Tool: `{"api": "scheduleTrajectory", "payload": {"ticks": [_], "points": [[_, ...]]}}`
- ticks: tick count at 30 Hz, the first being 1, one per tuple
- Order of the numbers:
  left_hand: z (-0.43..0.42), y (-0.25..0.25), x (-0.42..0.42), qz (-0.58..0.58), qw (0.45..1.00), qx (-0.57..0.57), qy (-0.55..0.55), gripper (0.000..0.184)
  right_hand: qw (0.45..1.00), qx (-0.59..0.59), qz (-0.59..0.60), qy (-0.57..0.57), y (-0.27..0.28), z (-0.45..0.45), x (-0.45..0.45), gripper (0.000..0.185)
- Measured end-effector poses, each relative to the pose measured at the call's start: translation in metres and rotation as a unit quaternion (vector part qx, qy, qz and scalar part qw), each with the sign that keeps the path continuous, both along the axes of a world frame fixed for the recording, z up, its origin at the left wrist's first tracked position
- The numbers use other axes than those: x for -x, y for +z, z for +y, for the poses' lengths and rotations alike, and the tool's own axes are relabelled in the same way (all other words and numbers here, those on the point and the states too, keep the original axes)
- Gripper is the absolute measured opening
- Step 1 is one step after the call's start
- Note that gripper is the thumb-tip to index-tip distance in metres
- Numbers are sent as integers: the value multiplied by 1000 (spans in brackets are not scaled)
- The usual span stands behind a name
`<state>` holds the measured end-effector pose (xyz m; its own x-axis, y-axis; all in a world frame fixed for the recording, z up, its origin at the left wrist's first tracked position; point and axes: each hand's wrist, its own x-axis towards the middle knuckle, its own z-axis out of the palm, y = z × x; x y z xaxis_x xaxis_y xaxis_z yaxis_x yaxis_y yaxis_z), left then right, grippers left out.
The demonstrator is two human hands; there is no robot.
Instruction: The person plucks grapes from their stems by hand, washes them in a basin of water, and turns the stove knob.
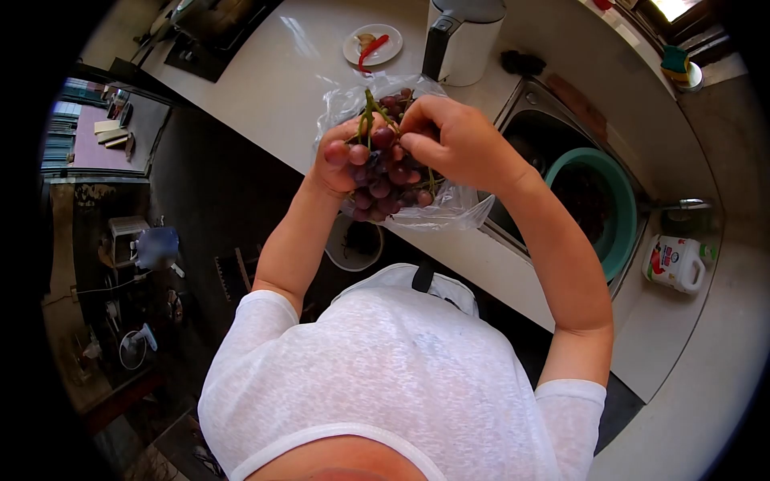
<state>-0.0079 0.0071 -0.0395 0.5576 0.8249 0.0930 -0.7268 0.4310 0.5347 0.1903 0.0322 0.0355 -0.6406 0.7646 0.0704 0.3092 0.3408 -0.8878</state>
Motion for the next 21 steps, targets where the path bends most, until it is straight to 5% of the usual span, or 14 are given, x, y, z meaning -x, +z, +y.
{"api": "scheduleTrajectory", "payload": {"ticks": [4,11,14,17,20,21], "points": [[-1,2,1,-4,997,79,11,27,989,-115,-93,4,15,-6,2,16],[-6,-1,-3,61,997,-20,38,22,959,-226,-169,-24,9,-4,0,13],[-6,0,-4,39,999,-16,32,22,966,-202,-155,-51,8,-1,-1,13],[-6,-1,-5,13,999,-32,36,22,994,-57,-79,-53,3,10,-4,9],[-6,-4,-7,-2,999,-39,37,22,994,18,78,-76,-8,22,-9,9],[-5,-5,-7,-7,998,-45,36,22,970,134,177,-104,-1,23,-11,9]]}}
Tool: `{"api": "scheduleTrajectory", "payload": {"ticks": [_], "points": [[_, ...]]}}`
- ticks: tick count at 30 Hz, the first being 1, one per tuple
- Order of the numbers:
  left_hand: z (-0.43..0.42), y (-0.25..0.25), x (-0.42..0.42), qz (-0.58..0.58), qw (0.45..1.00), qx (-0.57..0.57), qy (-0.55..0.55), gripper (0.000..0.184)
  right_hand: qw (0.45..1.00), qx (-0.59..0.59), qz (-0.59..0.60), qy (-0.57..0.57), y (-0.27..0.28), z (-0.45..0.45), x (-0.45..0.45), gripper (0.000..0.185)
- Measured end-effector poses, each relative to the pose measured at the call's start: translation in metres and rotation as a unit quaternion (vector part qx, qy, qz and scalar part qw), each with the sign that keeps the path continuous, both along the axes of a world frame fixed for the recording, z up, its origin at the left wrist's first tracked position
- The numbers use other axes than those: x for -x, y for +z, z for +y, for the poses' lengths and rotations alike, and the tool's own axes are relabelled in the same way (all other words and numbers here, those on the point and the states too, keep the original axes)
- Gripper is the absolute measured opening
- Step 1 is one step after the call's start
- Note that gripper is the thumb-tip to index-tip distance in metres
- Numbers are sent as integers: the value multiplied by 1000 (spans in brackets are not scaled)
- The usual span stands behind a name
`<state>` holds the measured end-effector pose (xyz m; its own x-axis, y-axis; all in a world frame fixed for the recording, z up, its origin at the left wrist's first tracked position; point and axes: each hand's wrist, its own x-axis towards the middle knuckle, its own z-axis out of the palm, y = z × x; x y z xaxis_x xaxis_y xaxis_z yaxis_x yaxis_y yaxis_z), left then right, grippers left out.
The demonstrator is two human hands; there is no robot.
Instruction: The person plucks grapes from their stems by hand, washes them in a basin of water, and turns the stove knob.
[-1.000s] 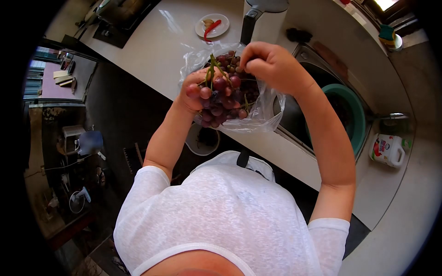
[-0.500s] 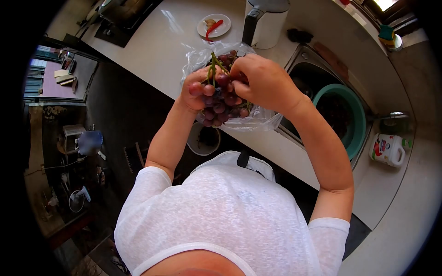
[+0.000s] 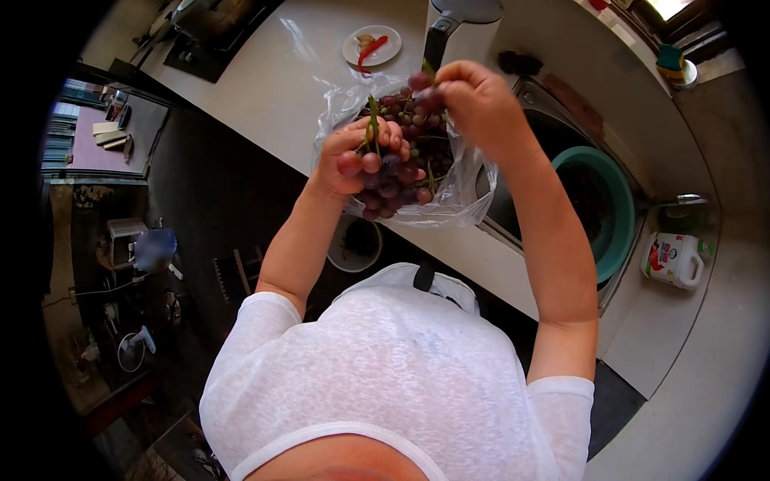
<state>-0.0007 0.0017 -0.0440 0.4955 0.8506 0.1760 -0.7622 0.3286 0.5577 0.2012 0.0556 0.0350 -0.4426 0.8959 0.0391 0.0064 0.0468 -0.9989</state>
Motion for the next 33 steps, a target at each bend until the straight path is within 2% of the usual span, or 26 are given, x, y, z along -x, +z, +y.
{"api": "scheduleTrajectory", "payload": {"ticks": [1,2,3,5,7,10,12,14,15,16,17,19,26,27,29,31,33], "points": [[1,-1,0,1,1000,1,0,22,988,111,108,-22,4,1,-1,10],[2,-2,0,-11,1000,13,6,22,978,106,167,-64,2,3,1,11],[3,-2,0,-23,999,25,13,22,978,106,168,-64,-2,6,-3,11],[2,0,1,-24,999,24,19,22,987,93,126,-16,-11,12,-13,11],[4,1,1,-27,999,22,25,23,987,99,121,-22,-11,8,-12,11],[6,11,3,24,998,-14,56,25,988,133,74,20,-10,4,-13,10],[4,26,6,93,988,26,121,28,991,123,35,30,-6,3,-14,9],[8,34,12,107,990,12,93,24,993,113,-5,40,-7,1,-15,9],[9,36,14,122,990,-3,67,21,998,1,-61,23,-9,0,-13,12],[9,38,13,132,988,-34,65,26,987,-111,-115,6,-9,-1,-11,14],[8,39,11,133,988,-35,65,26,987,-112,-115,6,-6,-3,-9,14],[4,40,7,123,992,23,31,33,964,-168,-205,-34,8,-12,-5,14],[5,33,11,54,997,49,-20,25,921,-298,-243,-54,11,-22,0,13],[5,34,10,54,997,49,-20,25,910,-324,-251,-54,10,-22,0,12],[3,35,7,129,991,28,23,29,898,-351,-259,-54,8,-22,0,11],[5,31,10,123,992,29,12,27,869,-404,-280,-57,7,-20,0,8],[6,28,10,117,993,31,0,25,865,-408,-288,-55,7,-20,0,8]]}}
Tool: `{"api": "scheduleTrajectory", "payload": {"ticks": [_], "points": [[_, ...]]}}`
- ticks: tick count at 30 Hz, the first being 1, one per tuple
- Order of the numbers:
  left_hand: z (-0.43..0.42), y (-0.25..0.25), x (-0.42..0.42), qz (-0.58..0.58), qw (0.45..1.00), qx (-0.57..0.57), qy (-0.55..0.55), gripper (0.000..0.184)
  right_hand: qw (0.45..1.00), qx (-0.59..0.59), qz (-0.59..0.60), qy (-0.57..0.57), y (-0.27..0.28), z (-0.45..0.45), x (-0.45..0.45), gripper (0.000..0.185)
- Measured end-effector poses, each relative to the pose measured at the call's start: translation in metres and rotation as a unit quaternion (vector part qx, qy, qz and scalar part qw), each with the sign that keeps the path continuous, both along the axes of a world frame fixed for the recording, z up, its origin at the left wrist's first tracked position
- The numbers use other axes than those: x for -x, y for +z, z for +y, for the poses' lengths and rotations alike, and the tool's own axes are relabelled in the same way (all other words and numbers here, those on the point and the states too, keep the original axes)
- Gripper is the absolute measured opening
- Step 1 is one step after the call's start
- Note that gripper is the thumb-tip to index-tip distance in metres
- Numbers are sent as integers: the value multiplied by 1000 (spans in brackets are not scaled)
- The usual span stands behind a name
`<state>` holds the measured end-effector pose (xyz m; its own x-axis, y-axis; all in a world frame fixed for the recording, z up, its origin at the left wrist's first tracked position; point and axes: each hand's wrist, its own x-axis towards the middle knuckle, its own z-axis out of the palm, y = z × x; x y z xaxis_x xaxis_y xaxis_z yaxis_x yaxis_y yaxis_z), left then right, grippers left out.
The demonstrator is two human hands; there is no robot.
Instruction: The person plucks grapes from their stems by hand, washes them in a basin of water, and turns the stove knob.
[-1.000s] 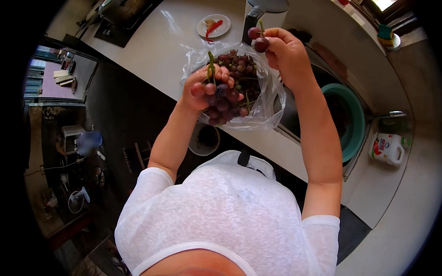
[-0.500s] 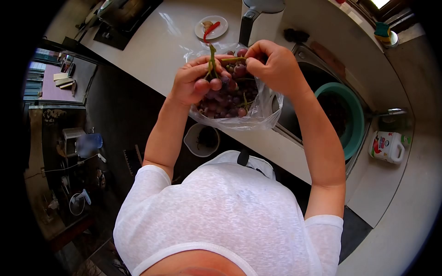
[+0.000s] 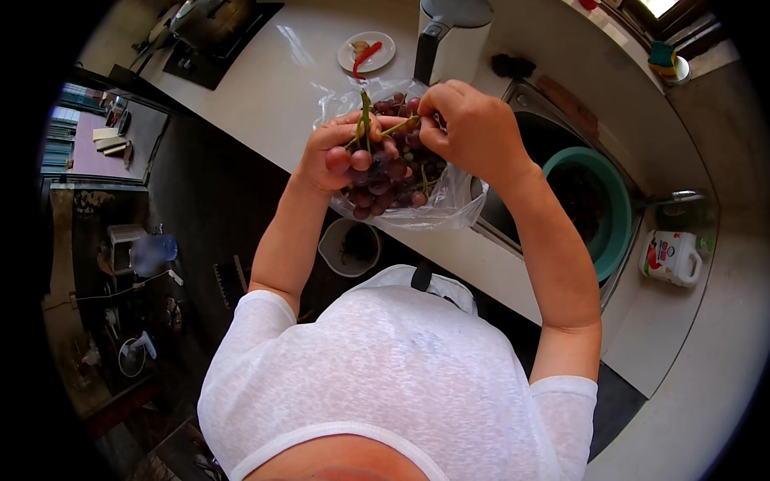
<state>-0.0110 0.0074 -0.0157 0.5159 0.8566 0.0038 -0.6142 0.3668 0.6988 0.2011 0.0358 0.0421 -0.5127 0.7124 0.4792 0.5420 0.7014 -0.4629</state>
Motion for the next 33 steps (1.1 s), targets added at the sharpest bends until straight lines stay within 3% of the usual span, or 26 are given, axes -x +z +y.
{"api": "scheduleTrajectory", "payload": {"ticks": [5,9,11,12,14,16,18,19,20,22,23,25,26,28,32,33], "points": [[1,-4,-1,-5,1000,5,4,27,1000,5,-4,9,-2,2,-1,9],[10,-27,2,7,999,39,-26,25,965,206,158,-27,-15,4,-13,6],[11,-42,-8,123,984,102,82,21,897,321,305,-10,-31,4,-17,11],[13,-51,-11,123,984,100,78,21,897,318,305,-13,-29,2,-19,11],[23,-74,-17,328,935,53,125,20,738,515,433,47,-21,-10,-23,7],[29,-83,-18,389,913,28,120,18,723,517,456,37,-18,-20,-22,5],[31,-85,-20,584,798,-51,139,19,675,538,500,76,-12,-28,-23,5],[25,-72,-22,684,687,-173,174,19,680,532,499,71,-7,-32,-23,5],[19,-59,-26,683,688,-177,170,19,680,530,502,68,-7,-33,-26,5],[6,-29,-39,534,731,-281,319,15,725,493,477,59,-9,-34,-31,7],[-4,-8,-45,451,798,-273,292,15,725,493,478,56,-6,-36,-31,7],[-25,28,-54,284,902,-236,224,19,837,379,394,-26,1,-39,-26,9],[-32,38,-57,203,938,-210,185,22,837,378,395,-24,0,-39,-26,9],[-38,44,-66,194,940,-225,168,30,906,269,319,-67,-5,-38,-26,11],[-37,42,-82,196,944,-193,180,31,931,211,274,-113,3,-45,-22,12],[-36,40,-85,164,965,-135,154,29,941,187,255,-120,3,-46,-22,12]]}}
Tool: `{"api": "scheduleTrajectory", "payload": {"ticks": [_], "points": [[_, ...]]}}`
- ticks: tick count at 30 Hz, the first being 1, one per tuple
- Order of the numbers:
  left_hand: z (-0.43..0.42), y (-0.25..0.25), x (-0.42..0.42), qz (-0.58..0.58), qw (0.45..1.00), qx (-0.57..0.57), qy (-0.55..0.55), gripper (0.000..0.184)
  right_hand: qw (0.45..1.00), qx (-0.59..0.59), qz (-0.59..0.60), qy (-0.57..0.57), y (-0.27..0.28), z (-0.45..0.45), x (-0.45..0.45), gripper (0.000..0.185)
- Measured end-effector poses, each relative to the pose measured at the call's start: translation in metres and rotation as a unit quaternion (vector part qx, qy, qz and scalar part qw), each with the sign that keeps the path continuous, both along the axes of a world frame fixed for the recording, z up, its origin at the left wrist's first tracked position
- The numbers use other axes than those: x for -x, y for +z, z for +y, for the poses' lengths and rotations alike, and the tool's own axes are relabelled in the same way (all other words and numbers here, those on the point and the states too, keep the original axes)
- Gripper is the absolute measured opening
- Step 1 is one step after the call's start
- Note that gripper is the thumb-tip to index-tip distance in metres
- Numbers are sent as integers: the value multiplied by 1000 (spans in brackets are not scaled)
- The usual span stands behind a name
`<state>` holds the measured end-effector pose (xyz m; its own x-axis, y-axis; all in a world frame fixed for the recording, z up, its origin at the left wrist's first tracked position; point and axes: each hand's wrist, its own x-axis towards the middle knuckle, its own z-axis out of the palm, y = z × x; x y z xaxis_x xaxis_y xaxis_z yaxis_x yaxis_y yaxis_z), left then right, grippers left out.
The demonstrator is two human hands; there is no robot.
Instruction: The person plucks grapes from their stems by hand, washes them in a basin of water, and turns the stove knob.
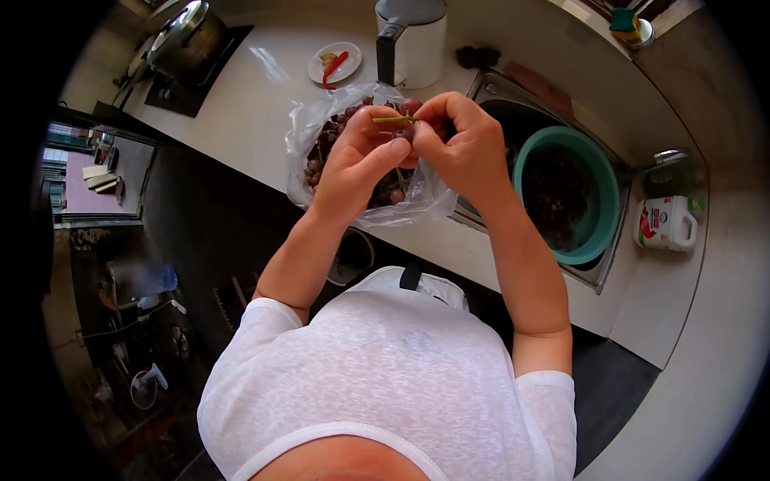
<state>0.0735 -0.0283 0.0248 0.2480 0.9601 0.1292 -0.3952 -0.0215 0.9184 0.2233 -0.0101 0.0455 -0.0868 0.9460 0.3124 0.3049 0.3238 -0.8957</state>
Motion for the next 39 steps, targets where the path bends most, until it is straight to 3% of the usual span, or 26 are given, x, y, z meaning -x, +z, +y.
{"api": "scheduleTrajectory", "payload": {"ticks": [7,16,26,37,39], "points": [[13,-5,-1,-119,968,200,-92,14,973,-175,-147,-25,-8,6,-18,10],[26,-28,-39,-136,925,278,-220,20,956,-184,-226,-42,-23,1,-67,9],[4,-26,-104,-300,818,328,-365,36,994,-25,-97,-35,-3,-34,-134,6],[-35,12,-169,-321,794,342,-386,43,997,-56,-58,-10,22,-68,-202,7],[-37,9,-179,-277,832,310,-368,46,995,-60,-79,-9,22,-70,-213,7]]}}
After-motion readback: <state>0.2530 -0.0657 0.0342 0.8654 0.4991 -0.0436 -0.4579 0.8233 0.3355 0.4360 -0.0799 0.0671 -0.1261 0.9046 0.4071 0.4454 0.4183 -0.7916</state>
